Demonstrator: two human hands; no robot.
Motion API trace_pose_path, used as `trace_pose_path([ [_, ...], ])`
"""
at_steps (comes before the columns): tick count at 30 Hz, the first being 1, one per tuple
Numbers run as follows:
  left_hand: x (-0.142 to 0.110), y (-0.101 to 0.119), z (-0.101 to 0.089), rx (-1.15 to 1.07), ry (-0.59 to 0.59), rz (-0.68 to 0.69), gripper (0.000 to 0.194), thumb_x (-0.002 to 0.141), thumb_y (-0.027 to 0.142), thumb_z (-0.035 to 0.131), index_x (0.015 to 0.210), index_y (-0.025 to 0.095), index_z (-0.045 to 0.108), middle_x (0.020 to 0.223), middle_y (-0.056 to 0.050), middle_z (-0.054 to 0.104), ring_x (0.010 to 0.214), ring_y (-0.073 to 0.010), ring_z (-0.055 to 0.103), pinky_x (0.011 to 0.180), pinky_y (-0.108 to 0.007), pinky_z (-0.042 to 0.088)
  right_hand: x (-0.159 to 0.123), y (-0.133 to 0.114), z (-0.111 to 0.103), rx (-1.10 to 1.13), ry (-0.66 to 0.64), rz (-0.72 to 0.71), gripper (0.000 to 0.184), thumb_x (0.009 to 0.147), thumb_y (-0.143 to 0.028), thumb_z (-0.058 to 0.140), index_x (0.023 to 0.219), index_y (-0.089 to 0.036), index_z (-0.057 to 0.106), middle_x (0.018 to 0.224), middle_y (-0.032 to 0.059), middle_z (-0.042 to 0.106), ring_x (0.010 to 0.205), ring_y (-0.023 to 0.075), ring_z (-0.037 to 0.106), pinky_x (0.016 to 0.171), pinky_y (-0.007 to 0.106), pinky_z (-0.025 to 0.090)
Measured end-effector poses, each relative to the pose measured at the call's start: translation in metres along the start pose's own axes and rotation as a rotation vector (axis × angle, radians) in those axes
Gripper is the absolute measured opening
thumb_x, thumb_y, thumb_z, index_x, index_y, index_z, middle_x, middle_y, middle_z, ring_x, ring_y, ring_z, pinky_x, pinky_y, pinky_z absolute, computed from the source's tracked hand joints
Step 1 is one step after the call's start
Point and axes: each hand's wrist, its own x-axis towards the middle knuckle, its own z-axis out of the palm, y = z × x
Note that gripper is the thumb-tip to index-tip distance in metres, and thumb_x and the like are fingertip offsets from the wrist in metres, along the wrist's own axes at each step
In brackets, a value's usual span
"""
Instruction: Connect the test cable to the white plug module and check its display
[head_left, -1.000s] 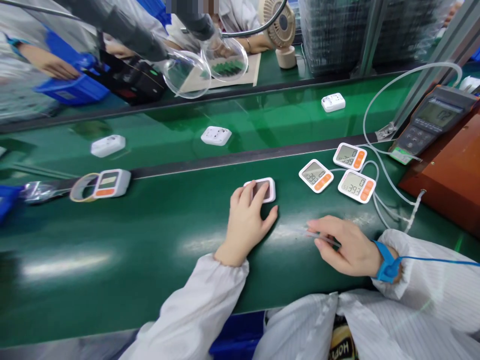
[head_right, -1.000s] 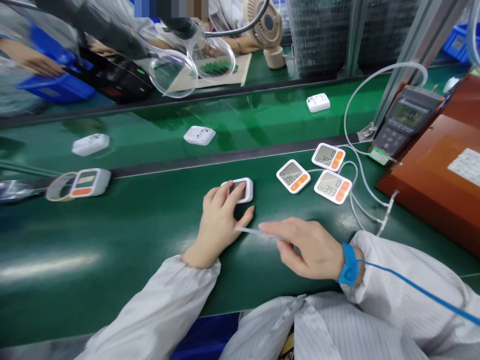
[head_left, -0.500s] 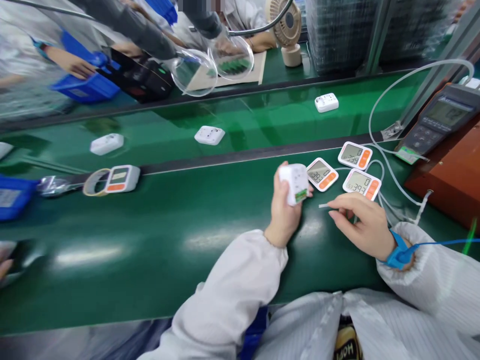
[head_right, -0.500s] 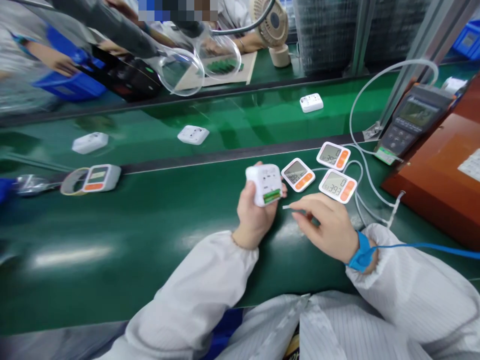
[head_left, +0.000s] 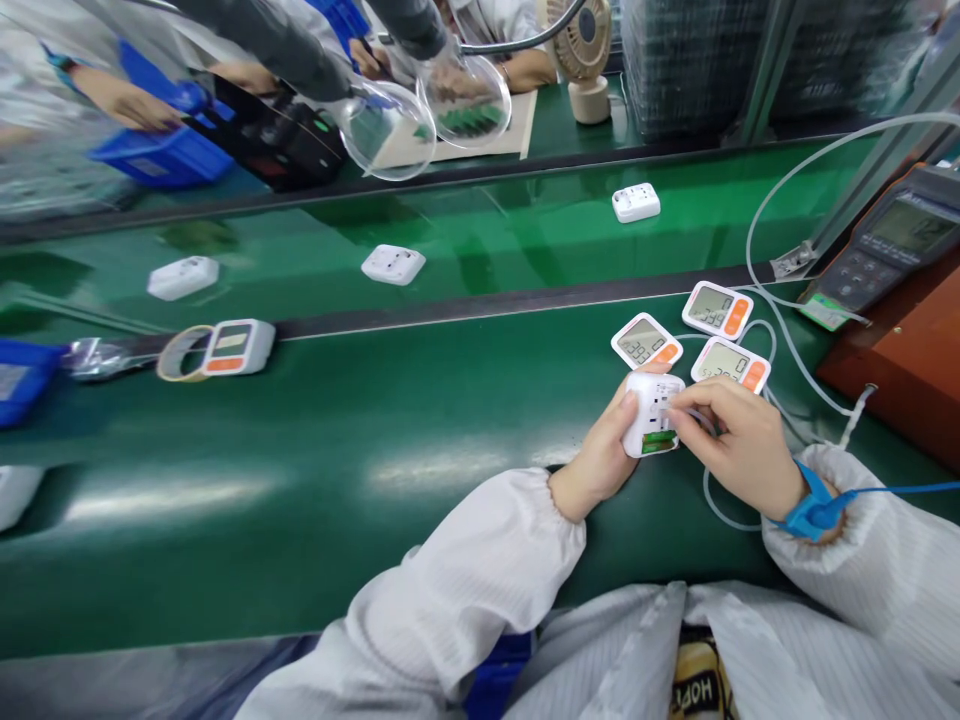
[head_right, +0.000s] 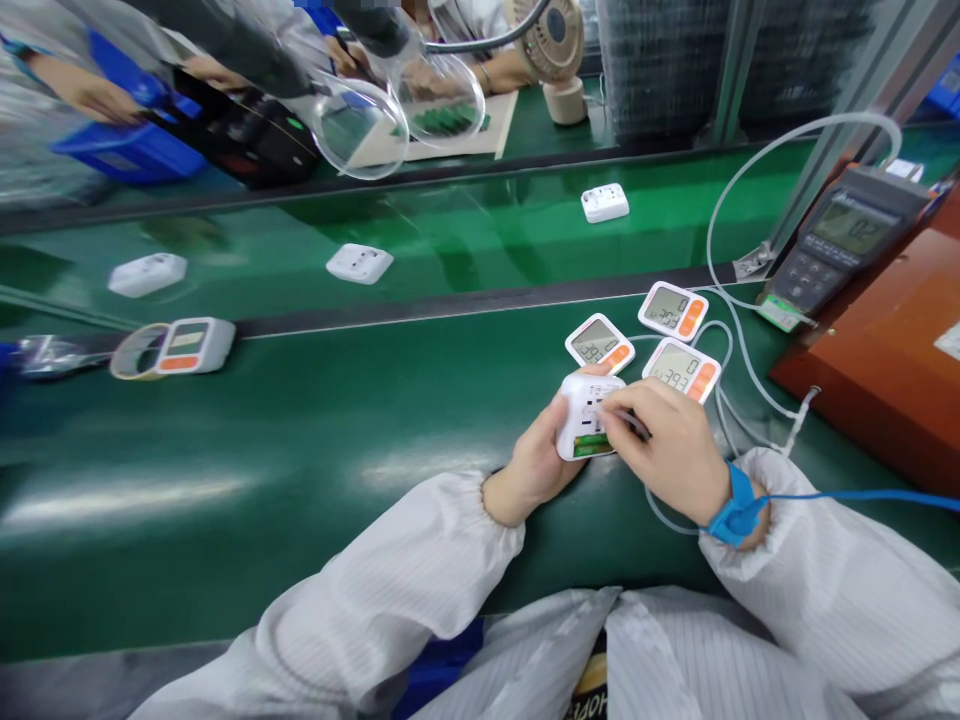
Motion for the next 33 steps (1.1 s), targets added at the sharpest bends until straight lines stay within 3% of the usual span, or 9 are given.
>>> trace_pose_path([
  [7, -0.001, -0.004, -0.010, 0.110, -0.041, 0.066, 0.052, 0.090, 0.057, 0.060, 0.129, 0.022, 0.056, 0.107, -0.006, 0.063, 0.094, -0.0205, 0.059, 0.086, -0.032, 0.046, -0.001, 0.000, 0.000, 0.007, -0.067, -0.007, 0.009, 0.098, -0.015, 0.055, 0.098, -0.021, 0.062, 0.079, 0.0005, 0.059, 0.067, 0.0161, 0.056, 0.064, 0.028, 0.046],
  [17, -0.002, -0.003, -0.010, 0.198, -0.040, 0.101, 0.054, 0.092, 0.058, 0.055, 0.131, 0.021, 0.056, 0.109, -0.007, 0.063, 0.094, -0.0210, 0.058, 0.088, -0.033, 0.045, -0.002, -0.001, 0.001, -0.002, -0.068, -0.003, 0.010, 0.094, -0.013, 0.055, 0.090, -0.021, 0.059, 0.071, -0.0019, 0.053, 0.063, 0.0146, 0.053, 0.060, 0.027, 0.042],
  [33, -0.002, -0.004, -0.011, 0.262, -0.053, 0.090, 0.062, 0.092, 0.064, 0.050, 0.135, 0.020, 0.053, 0.110, -0.009, 0.063, 0.093, -0.0236, 0.061, 0.088, -0.037, 0.047, -0.003, -0.004, 0.001, -0.010, -0.052, 0.011, 0.011, 0.094, -0.013, 0.055, 0.088, -0.021, 0.059, 0.073, -0.0011, 0.057, 0.063, 0.0146, 0.055, 0.061, 0.027, 0.043],
])
